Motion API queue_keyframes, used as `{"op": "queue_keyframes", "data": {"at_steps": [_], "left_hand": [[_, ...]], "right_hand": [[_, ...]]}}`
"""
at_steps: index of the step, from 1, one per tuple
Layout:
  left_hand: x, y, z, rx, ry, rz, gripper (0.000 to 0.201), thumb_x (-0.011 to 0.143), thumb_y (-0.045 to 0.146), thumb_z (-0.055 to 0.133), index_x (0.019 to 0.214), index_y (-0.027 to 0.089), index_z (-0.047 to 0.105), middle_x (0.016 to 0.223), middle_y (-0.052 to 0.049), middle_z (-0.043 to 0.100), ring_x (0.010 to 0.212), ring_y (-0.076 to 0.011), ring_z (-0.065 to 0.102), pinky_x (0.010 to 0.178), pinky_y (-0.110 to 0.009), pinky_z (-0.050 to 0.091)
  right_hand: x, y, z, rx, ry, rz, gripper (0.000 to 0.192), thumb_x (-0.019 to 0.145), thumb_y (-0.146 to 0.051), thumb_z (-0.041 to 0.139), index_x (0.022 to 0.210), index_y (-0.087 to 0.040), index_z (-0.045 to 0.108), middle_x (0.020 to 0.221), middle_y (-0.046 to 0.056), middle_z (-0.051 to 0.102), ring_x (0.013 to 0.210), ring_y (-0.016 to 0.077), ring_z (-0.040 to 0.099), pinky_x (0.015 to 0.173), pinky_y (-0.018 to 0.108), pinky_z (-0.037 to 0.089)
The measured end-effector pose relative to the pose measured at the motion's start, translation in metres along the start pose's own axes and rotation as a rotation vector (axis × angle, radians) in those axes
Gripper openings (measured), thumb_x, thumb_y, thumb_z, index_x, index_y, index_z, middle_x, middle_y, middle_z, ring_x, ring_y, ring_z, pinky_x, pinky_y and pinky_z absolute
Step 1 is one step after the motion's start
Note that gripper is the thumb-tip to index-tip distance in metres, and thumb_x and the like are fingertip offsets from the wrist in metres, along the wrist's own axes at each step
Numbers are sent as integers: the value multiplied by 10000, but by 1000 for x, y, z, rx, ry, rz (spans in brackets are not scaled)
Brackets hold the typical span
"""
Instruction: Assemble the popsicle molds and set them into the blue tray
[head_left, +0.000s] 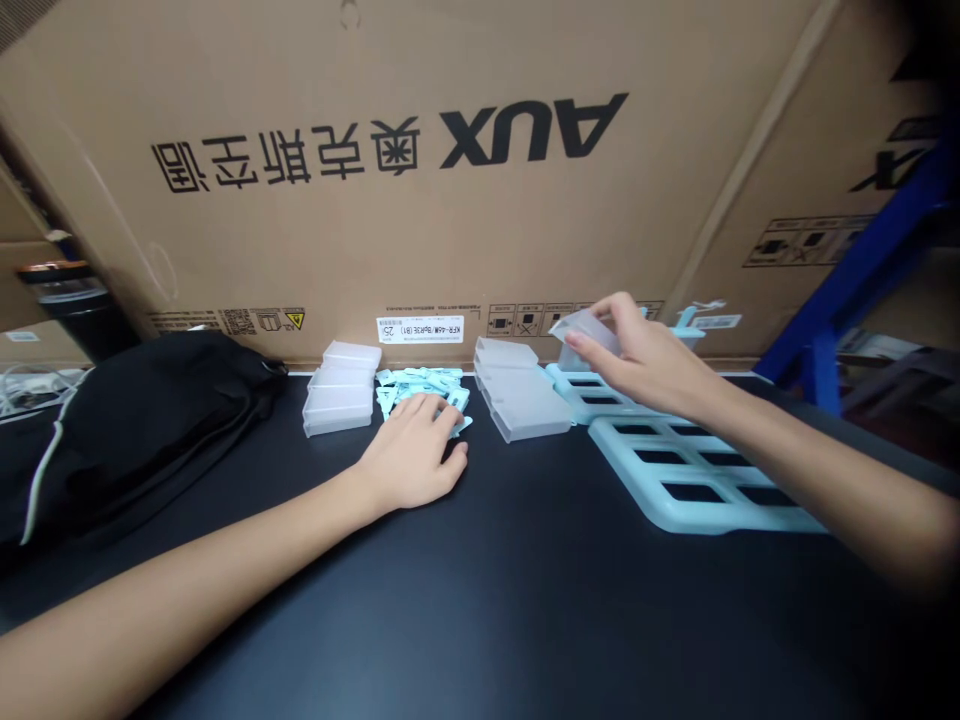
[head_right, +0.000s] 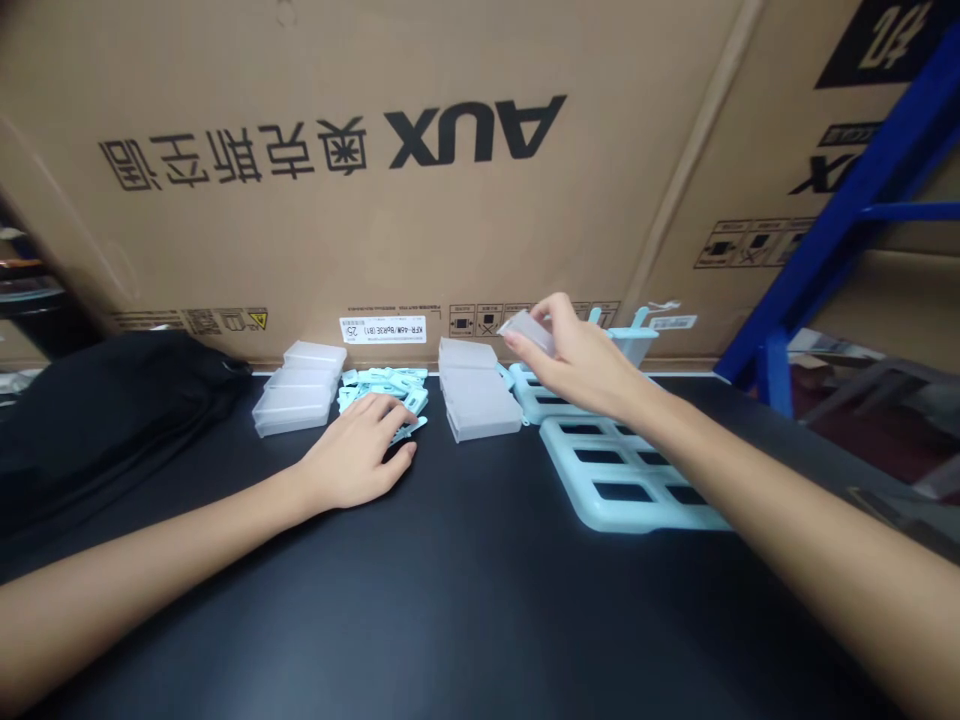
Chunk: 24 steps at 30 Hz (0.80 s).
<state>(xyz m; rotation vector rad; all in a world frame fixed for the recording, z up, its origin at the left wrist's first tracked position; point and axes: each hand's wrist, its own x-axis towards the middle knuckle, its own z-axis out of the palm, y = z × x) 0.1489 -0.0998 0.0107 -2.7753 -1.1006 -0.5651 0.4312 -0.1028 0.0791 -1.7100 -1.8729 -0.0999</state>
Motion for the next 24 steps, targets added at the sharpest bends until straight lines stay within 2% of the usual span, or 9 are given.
{"op": "queue_keyframes", "data": {"at_steps": [3,6,10,13,24], "left_hand": [[-1,0,-1,-1,2,-3,299,915,327,474,1138,158,577,1110,-111,587,1111,-280,516,1007,-443,419],[-1,0,-1,-3,10,-1,292,915,327,470,1132,162,576,1107,-109,584,1110,-280,515,1009,-445,418],[-2,0,-2,-14,10,1,273,916,328,465,1099,160,580,1087,-106,580,1095,-277,522,1008,-444,420],[-2,0,-2,-17,9,-1,264,916,332,465,1082,162,582,1072,-102,578,1085,-277,524,999,-447,425],[-2,0,-1,-14,6,-2,265,921,330,462,1077,153,582,1070,-106,579,1086,-279,523,993,-445,425]], "right_hand": [[13,-34,-5,-15,-41,-101,532,904,-659,317,1171,-214,431,850,97,667,775,277,618,685,404,438],[29,-50,-6,-47,-113,-226,550,911,-650,302,1212,-207,427,1034,138,670,890,296,624,732,422,457],[37,-37,-5,-83,-241,-372,568,870,-639,418,1261,-227,440,1251,145,602,1055,314,602,843,443,477],[34,-21,-2,-90,-273,-410,625,833,-647,490,1291,-224,445,1309,150,567,1159,324,559,930,462,467],[40,-11,20,-192,-352,-495,546,845,-634,478,1154,-193,568,1156,141,617,1082,304,551,873,451,457]]}}
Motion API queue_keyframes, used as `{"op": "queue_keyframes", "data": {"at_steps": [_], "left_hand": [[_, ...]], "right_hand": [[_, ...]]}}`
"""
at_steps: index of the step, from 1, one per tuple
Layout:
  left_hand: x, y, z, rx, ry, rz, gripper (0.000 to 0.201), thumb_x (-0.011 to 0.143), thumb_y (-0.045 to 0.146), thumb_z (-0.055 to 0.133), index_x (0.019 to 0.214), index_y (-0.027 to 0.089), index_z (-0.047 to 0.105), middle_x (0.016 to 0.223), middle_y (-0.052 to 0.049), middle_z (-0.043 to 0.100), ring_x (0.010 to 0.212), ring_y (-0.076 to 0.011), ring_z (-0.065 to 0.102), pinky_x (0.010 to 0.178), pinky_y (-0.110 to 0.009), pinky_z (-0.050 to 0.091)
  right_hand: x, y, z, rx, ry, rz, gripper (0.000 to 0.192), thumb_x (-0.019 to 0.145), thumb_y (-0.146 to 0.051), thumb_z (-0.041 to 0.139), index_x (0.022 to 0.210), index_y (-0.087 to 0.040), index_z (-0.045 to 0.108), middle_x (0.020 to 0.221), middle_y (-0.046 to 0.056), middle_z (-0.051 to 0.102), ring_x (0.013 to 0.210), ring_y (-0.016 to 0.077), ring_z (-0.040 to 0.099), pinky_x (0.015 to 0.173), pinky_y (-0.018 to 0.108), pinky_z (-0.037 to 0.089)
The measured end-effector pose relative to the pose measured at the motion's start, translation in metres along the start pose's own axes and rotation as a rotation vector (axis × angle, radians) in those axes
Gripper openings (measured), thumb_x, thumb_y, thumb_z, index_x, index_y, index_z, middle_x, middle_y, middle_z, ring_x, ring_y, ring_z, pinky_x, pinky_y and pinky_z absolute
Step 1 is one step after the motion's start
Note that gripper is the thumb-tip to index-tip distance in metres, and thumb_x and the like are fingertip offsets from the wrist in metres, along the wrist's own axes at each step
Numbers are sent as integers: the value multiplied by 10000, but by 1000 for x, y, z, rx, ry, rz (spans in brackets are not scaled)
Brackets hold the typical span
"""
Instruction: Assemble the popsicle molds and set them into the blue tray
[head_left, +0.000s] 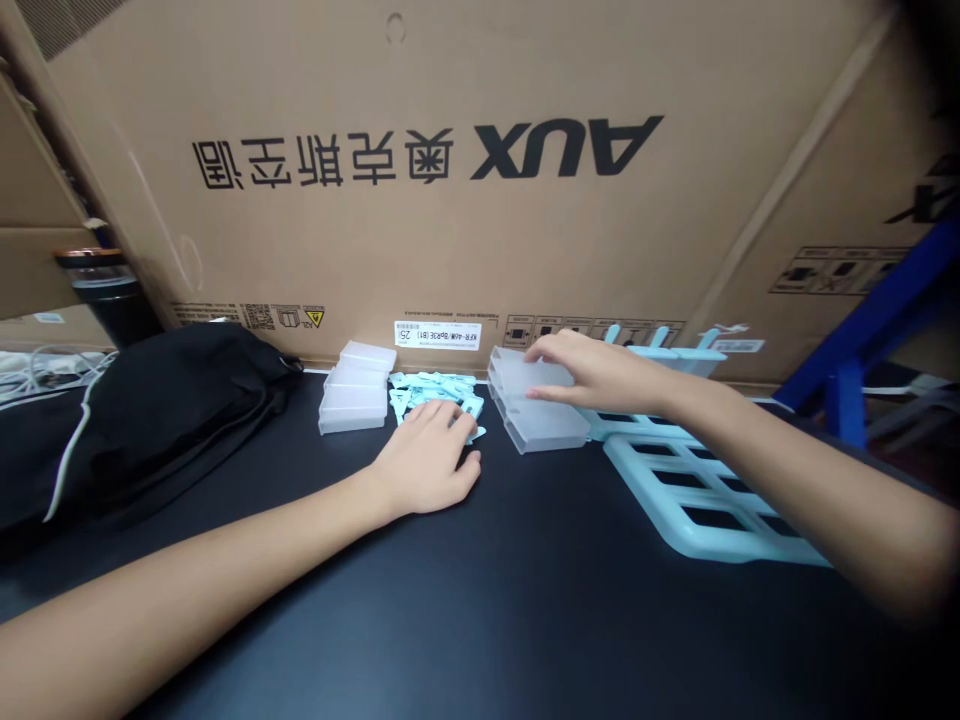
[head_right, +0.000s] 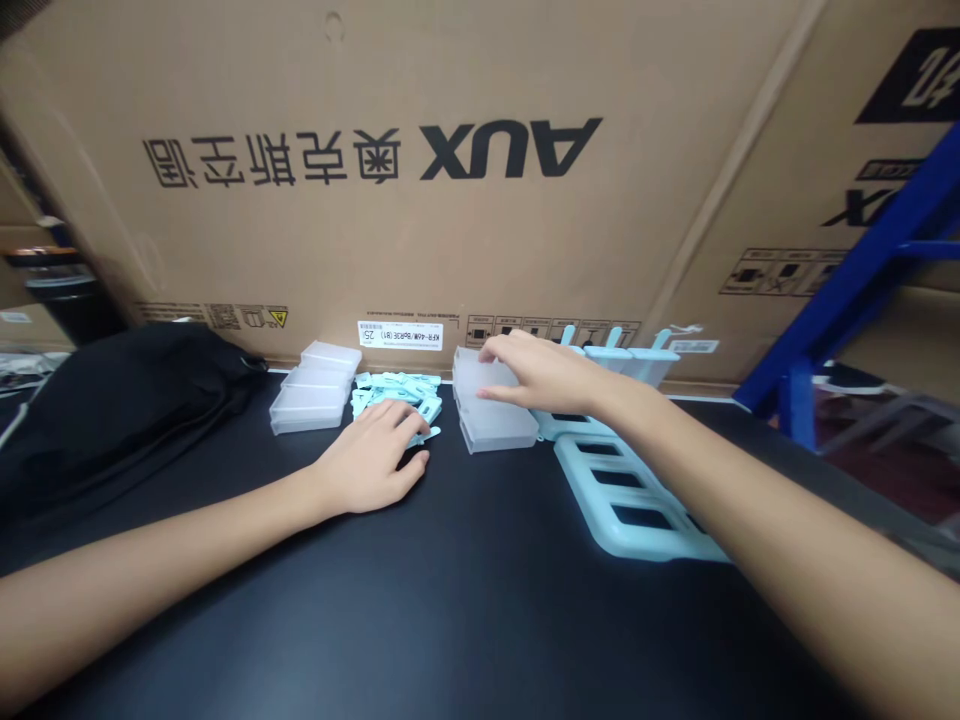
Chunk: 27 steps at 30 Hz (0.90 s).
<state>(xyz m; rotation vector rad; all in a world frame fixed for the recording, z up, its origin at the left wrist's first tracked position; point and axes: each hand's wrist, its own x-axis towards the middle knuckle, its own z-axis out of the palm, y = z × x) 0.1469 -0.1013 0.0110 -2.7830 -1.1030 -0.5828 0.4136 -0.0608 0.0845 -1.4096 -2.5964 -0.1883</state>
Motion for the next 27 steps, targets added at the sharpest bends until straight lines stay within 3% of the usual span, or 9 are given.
{"op": "queue_keyframes", "data": {"at_steps": [4,8,14,17,23,27], "left_hand": [[0,0,0,0,3,-2,262,917,327,463,1071,151,581,1069,-107,580,1075,-278,529,989,-448,428],[0,-1,1,-2,6,0,261,915,331,463,1069,156,579,1076,-103,581,1075,-277,531,989,-450,429],[1,0,1,-2,1,1,251,911,325,463,1063,163,579,1067,-100,582,1070,-275,530,982,-449,432],[1,0,0,-3,-3,1,243,910,320,465,1057,164,580,1071,-100,582,1069,-274,529,983,-448,431],[1,0,-1,-4,-10,-3,228,915,318,467,1043,166,579,1071,-102,584,1075,-272,528,986,-445,430],[1,1,-1,3,-9,-4,227,914,318,467,1050,172,575,1077,-102,585,1077,-274,530,979,-449,435]], "right_hand": [[0,1,6,-2,-2,-38,479,871,-604,439,1062,-197,603,1089,135,620,1077,299,537,865,438,446],[-4,-1,4,-23,29,-11,457,895,-561,395,1094,-202,597,1118,134,608,1089,297,532,859,433,437],[-35,17,-2,-128,107,94,344,879,-459,396,961,-218,627,1000,113,651,1012,312,549,843,468,424],[-53,33,3,-97,21,102,371,866,-503,434,996,-235,654,1097,98,661,1098,333,528,897,515,412],[-58,40,21,-49,-73,111,539,878,-575,409,1305,-298,585,1431,46,514,1352,341,373,1052,588,326],[-50,37,28,-77,-131,92,485,876,-548,393,1200,-316,670,1441,20,512,1349,354,388,1072,615,308]]}}
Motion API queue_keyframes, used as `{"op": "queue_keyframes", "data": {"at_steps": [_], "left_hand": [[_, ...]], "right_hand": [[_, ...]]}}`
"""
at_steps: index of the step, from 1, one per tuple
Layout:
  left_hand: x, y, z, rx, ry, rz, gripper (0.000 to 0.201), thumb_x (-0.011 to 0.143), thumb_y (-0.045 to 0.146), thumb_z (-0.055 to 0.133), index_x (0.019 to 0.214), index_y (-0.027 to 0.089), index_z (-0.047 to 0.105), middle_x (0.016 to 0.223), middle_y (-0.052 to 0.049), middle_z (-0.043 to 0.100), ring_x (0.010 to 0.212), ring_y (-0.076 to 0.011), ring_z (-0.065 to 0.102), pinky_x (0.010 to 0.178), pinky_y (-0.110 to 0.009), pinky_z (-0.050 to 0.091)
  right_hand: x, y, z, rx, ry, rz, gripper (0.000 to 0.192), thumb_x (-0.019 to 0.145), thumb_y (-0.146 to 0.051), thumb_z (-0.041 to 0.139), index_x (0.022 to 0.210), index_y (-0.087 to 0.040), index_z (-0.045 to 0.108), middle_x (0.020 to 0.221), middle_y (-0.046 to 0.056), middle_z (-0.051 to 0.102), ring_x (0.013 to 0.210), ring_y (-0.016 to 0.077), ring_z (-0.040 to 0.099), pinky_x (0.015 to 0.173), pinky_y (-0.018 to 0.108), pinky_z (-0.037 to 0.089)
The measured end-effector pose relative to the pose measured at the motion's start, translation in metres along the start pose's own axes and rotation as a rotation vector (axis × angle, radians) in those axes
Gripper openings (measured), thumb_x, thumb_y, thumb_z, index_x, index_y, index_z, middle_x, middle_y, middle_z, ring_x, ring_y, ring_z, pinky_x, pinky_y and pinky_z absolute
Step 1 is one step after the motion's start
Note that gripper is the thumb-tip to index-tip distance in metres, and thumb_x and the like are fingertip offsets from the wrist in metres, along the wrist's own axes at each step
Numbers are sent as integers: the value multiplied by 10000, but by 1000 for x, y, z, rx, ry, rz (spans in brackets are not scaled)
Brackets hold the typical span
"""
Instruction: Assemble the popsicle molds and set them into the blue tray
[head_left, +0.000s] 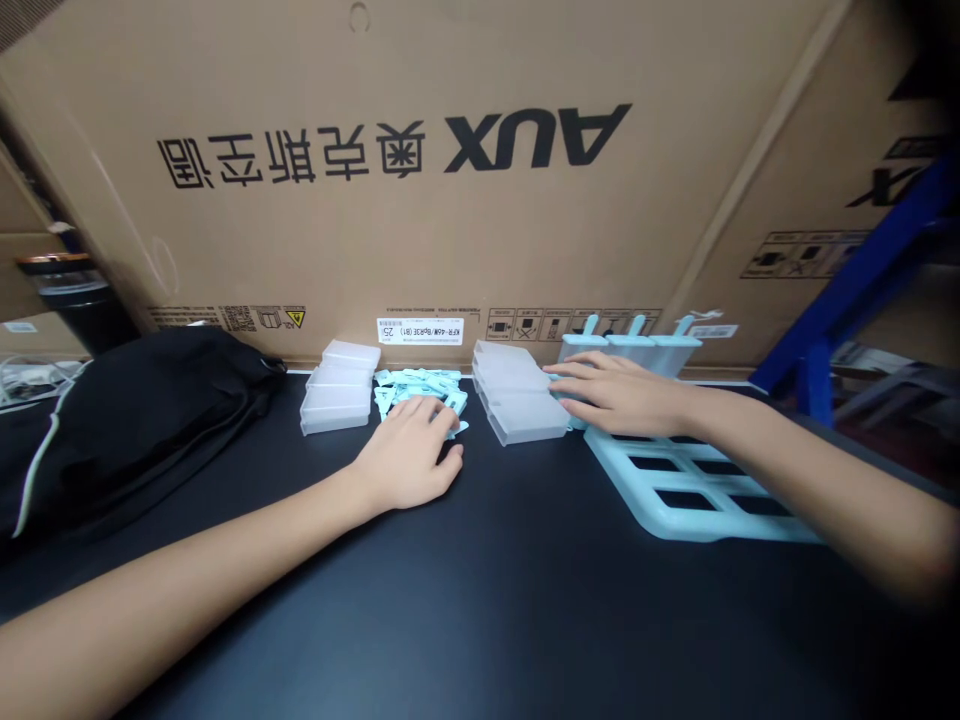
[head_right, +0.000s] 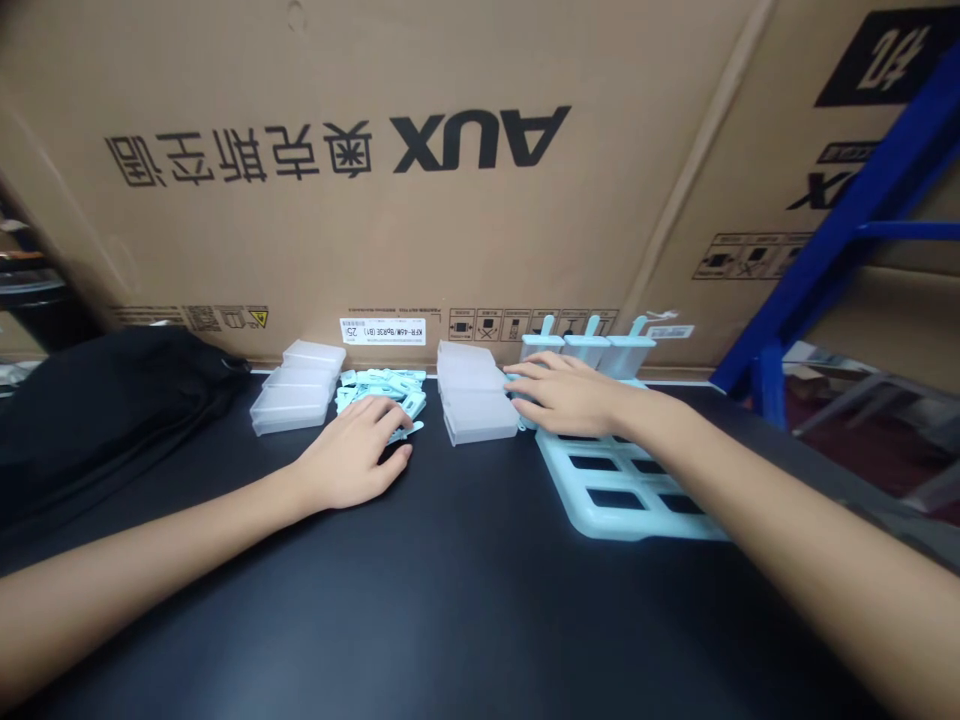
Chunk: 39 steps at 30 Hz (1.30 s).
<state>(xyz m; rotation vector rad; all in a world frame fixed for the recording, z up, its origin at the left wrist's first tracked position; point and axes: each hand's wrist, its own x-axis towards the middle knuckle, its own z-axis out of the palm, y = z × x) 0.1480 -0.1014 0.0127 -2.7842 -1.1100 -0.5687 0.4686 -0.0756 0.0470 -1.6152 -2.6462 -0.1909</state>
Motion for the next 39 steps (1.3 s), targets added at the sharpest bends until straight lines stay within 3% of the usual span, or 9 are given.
{"op": "queue_keyframes", "data": {"at_steps": [4,19,25,31,39], "left_hand": [[0,0,0,-5,-5,-5,233,912,323,466,1052,172,575,1077,-102,581,1074,-275,530,985,-453,432],[0,0,1,-7,-6,-5,247,915,323,468,1063,160,581,1082,-106,579,1079,-276,529,988,-449,429],[0,0,1,-2,-14,-5,252,918,326,465,1068,157,578,1095,-104,576,1082,-272,528,984,-441,432],[1,0,1,-1,-20,-13,246,918,326,467,1058,159,580,1086,-104,576,1083,-274,529,987,-443,433],[1,-1,2,-3,-12,-4,247,917,323,470,1065,157,579,1090,-104,577,1081,-272,529,990,-445,431]], "right_hand": [[2,0,3,-20,-12,-65,443,885,-491,378,1063,-290,730,1378,27,571,1313,353,427,1064,615,315],[-11,-3,3,-39,-7,-44,547,853,-545,446,1273,-241,621,1370,100,564,1298,339,438,1049,552,333],[-10,-9,-2,-6,-40,-103,403,870,-502,441,1113,-275,669,1182,70,662,1187,320,501,1003,534,346],[-17,-10,-4,-15,-41,-133,402,888,-517,440,1063,-231,663,1111,93,660,1133,304,514,984,502,344],[-25,-21,-9,-69,-26,-153,255,864,-373,476,915,-234,684,958,61,672,1015,259,567,1019,526,290]]}}
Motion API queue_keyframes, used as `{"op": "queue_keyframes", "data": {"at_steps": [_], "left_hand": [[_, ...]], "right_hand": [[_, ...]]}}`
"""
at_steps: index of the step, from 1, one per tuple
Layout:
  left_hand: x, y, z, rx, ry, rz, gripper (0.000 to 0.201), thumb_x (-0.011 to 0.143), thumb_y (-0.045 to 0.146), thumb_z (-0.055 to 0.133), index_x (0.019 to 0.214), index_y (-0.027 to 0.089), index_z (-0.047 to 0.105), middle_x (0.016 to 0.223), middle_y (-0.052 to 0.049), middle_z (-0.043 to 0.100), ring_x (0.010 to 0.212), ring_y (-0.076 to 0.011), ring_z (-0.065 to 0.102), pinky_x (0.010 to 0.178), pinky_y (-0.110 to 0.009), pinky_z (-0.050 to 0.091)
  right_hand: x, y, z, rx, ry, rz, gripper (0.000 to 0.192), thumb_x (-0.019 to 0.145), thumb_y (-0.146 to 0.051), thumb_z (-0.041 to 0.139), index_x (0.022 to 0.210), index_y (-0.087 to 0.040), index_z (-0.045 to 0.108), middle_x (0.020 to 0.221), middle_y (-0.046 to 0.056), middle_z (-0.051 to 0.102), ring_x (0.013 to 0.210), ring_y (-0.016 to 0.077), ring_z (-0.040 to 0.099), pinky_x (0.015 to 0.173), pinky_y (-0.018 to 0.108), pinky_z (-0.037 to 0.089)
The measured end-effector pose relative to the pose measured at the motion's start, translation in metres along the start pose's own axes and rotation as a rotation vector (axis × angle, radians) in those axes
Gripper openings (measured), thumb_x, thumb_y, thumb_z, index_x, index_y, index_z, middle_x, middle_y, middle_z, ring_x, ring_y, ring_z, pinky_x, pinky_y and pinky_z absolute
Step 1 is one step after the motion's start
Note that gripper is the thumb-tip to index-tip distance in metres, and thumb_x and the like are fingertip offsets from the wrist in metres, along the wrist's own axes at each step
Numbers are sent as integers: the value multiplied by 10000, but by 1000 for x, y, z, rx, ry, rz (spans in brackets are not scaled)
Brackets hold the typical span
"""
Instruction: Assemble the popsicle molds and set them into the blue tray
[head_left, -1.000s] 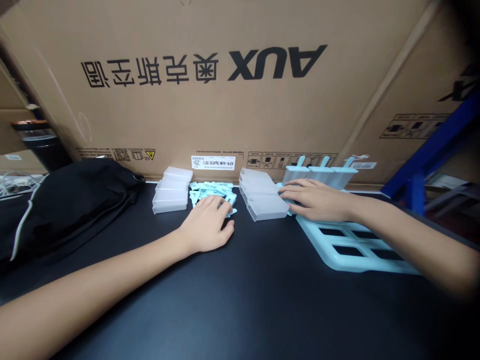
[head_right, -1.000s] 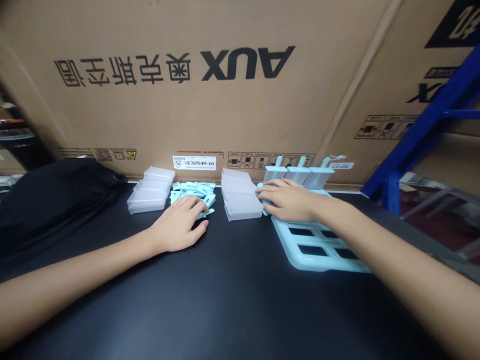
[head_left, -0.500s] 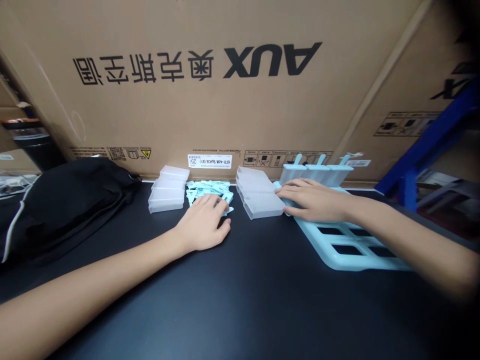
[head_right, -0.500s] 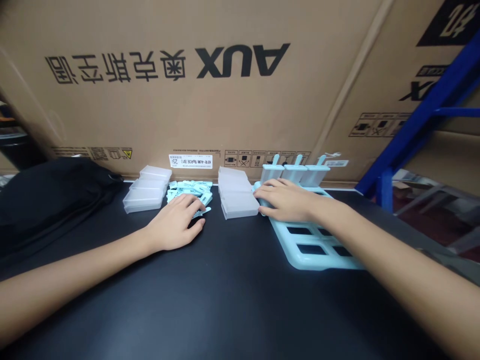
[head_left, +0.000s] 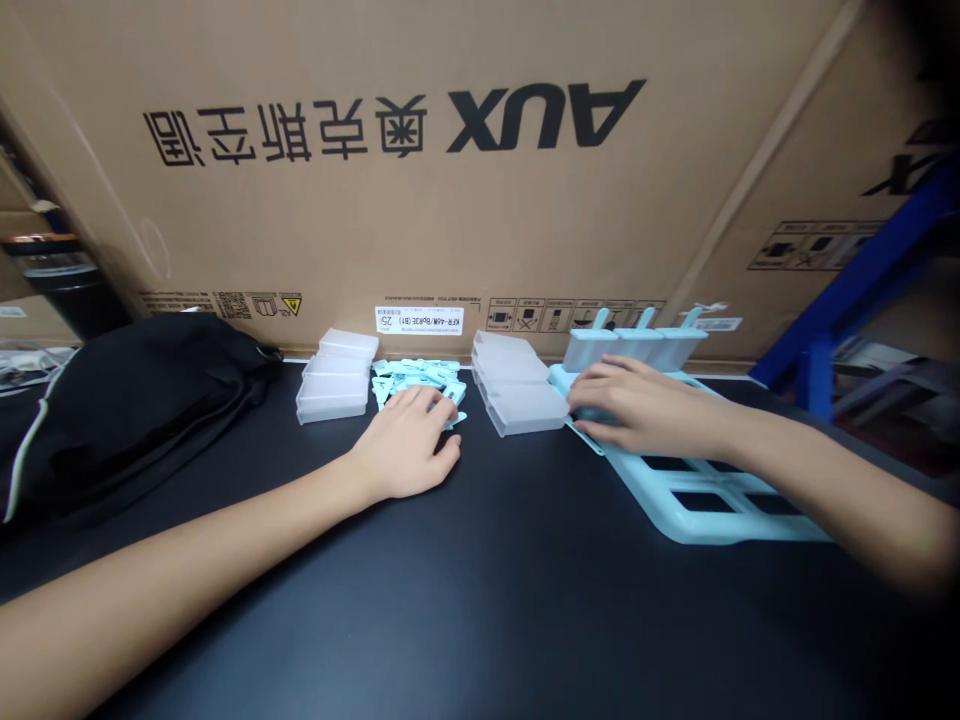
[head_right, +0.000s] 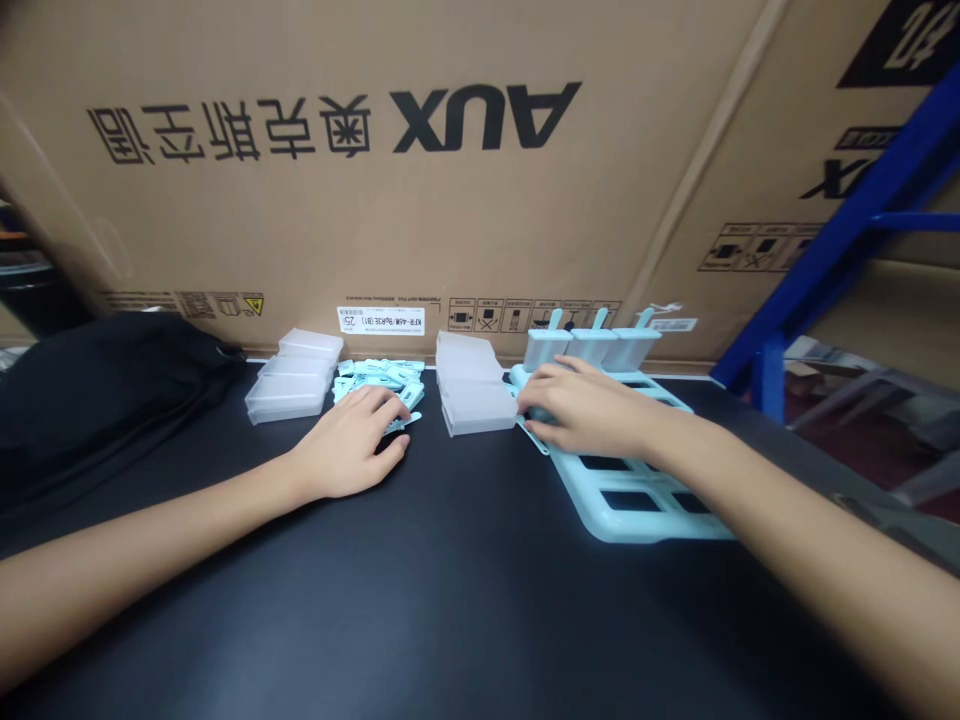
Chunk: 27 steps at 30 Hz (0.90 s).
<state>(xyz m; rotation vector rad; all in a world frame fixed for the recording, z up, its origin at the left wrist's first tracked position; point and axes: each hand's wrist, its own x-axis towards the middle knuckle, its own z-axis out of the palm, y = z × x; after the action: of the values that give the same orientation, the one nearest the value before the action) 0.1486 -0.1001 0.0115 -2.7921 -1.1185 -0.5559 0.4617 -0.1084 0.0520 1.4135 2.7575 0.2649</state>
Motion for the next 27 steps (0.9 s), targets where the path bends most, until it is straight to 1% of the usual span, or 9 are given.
{"op": "queue_keyframes", "data": {"at_steps": [9,12,14,17,18,20,22,24,27], "left_hand": [[-1,0,0,2,-6,-1,258,917,326,470,1064,147,583,1086,-105,572,1082,-273,526,988,-444,428],[-1,0,0,7,-2,-1,266,919,328,467,1073,143,582,1088,-110,570,1087,-276,524,985,-445,430],[0,0,0,8,-2,1,268,919,329,466,1075,144,581,1086,-110,569,1084,-275,525,985,-444,430],[0,0,1,7,-1,3,260,917,330,470,1066,147,579,1080,-107,570,1075,-273,527,988,-445,427],[0,0,1,7,0,3,256,915,330,474,1062,148,579,1078,-106,570,1072,-274,528,989,-446,426],[0,0,1,4,11,6,241,910,325,482,1050,152,575,1073,-105,572,1065,-275,528,986,-447,425],[0,0,-1,0,46,23,216,909,307,482,1036,156,568,1069,-101,575,1044,-270,529,967,-440,431],[-1,1,-4,-7,120,66,196,912,282,468,1029,155,559,1067,-99,578,1020,-260,528,933,-425,435],[-3,3,-9,-38,247,209,186,911,283,465,1002,150,558,1036,-93,591,978,-242,531,893,-402,428]], "right_hand": [[-19,-21,-5,26,45,-4,215,874,-330,479,808,-249,666,824,31,655,926,236,582,1065,572,207],[-25,-32,-9,31,43,-21,208,873,-301,482,762,-249,650,770,23,638,890,235,583,1072,582,181],[-29,-42,-12,15,39,-39,214,878,-281,476,737,-242,631,728,18,618,840,226,576,1059,574,198],[-35,-61,-17,7,22,-56,218,890,-267,469,718,-229,598,703,22,593,755,209,551,906,463,353],[-37,-69,-19,20,7,-57,212,894,-262,465,726,-227,590,708,26,587,728,202,542,820,411,380],[-40,-84,-23,57,-28,-62,179,900,-239,455,777,-227,584,749,29,585,706,189,536,696,345,372],[-40,-100,-26,89,-54,-79,139,896,-196,448,850,-232,575,806,26,581,708,176,535,650,316,357],[-36,-115,-28,109,-63,-108,141,879,-147,449,900,-234,558,853,21,573,722,165,534,635,300,352],[-23,-131,-27,141,-42,-182,146,874,-110,434,897,-219,530,884,20,568,769,159,530,648,292,361]]}}
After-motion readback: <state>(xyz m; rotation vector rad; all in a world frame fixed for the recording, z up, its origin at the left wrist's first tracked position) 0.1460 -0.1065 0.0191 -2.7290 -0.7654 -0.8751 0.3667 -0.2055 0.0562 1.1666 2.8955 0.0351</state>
